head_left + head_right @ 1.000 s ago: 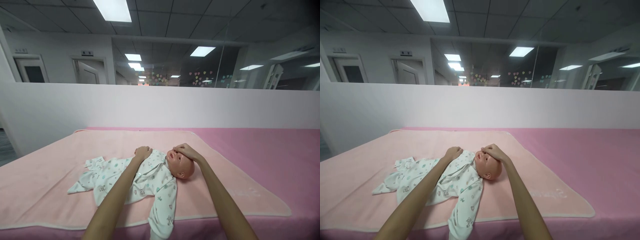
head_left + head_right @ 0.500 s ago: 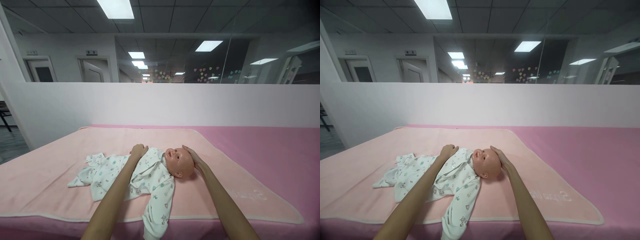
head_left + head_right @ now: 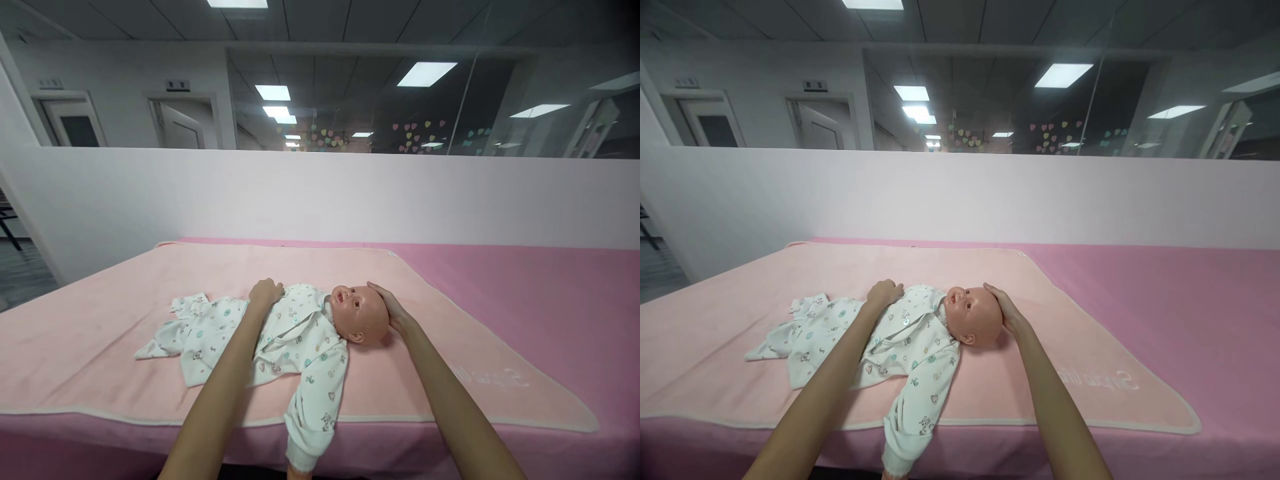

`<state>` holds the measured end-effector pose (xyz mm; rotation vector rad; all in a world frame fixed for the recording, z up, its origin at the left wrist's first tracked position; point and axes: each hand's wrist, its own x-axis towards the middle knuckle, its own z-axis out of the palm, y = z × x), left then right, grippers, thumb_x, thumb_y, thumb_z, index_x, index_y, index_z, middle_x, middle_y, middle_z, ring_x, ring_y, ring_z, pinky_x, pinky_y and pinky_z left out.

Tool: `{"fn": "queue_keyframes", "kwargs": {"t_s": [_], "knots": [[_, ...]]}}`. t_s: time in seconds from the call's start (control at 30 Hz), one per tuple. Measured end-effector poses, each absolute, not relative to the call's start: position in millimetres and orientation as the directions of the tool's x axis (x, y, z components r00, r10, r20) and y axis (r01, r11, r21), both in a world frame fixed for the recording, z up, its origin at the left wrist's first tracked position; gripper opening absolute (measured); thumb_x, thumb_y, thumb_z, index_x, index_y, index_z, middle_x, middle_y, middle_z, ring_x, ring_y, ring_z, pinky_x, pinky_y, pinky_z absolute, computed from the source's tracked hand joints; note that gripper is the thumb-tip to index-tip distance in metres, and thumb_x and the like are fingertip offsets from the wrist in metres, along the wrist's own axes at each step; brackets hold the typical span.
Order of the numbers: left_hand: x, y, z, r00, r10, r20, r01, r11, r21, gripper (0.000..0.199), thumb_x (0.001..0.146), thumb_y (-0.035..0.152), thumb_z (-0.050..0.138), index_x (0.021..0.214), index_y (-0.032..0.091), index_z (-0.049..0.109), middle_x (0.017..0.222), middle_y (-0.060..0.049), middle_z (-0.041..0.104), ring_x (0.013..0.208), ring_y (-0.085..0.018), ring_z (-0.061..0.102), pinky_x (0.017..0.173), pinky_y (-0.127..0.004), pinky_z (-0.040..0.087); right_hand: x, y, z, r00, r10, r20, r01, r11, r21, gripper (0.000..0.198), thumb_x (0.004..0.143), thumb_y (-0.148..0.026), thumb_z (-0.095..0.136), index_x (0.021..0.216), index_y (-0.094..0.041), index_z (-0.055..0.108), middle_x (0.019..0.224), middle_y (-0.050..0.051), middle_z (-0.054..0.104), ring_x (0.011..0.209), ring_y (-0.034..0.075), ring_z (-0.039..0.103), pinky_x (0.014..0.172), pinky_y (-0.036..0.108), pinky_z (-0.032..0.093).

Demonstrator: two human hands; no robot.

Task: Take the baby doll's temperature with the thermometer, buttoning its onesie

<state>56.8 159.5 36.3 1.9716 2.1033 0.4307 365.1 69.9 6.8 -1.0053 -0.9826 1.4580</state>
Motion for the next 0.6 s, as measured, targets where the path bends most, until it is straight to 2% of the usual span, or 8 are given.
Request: {"fn": "queue_keyframes", "kwargs": {"t_s": [0.13,0.23,0.4,0.6], "knots": [[27,163,34,-0.036,0.999,-0.028,0.866,0.045,0.499,0.022,0.071,0.032,0.046,0.069,0.015,0.062,0.089,-0.014,0.066,0.091,-0.028,0.059,0.074,-0.032,0.043,365,67,7,-0.105,0.993,-0.056,-0.304,-0.085,-0.949,0.032,0.077,-0.042,0.053,0.089,-0.016,0.067,0.083,0.005,0.071,0.084,0.022,0.066,0.077,0.03,0.051],[12,161,30,0.037,0.997,-0.063,0.767,0.012,0.641,0.027,0.074,0.037,0.043,0.063,0.017,0.059,0.076,-0.007,0.066,0.076,-0.021,0.061,0.066,-0.026,0.044,365,66,8,-0.115,0.992,-0.044,-0.275,-0.075,-0.959,0.035,0.077,-0.043,0.052,0.092,-0.016,0.067,0.084,0.006,0.071,0.088,0.024,0.065,0.081,0.032,0.05],[4,155,27,0.105,0.991,-0.086,0.581,0.009,0.814,0.034,0.069,0.047,0.048,0.07,0.015,0.059,0.073,-0.005,0.065,0.069,-0.017,0.059,0.061,-0.024,0.045,365,66,8,-0.106,0.993,-0.054,-0.234,-0.078,-0.969,0.037,0.076,-0.046,0.051,0.092,-0.016,0.067,0.088,0.007,0.071,0.089,0.025,0.064,0.081,0.033,0.05],[5,152,25,0.145,0.989,-0.032,0.445,-0.036,0.895,0.037,0.061,0.042,0.056,0.085,0.014,0.063,0.088,-0.006,0.066,0.082,-0.017,0.06,0.067,-0.021,0.046,367,69,4,-0.125,0.987,-0.101,-0.258,-0.131,-0.957,0.038,0.077,-0.048,0.05,0.09,-0.016,0.066,0.088,0.007,0.071,0.088,0.025,0.065,0.078,0.033,0.05]]}}
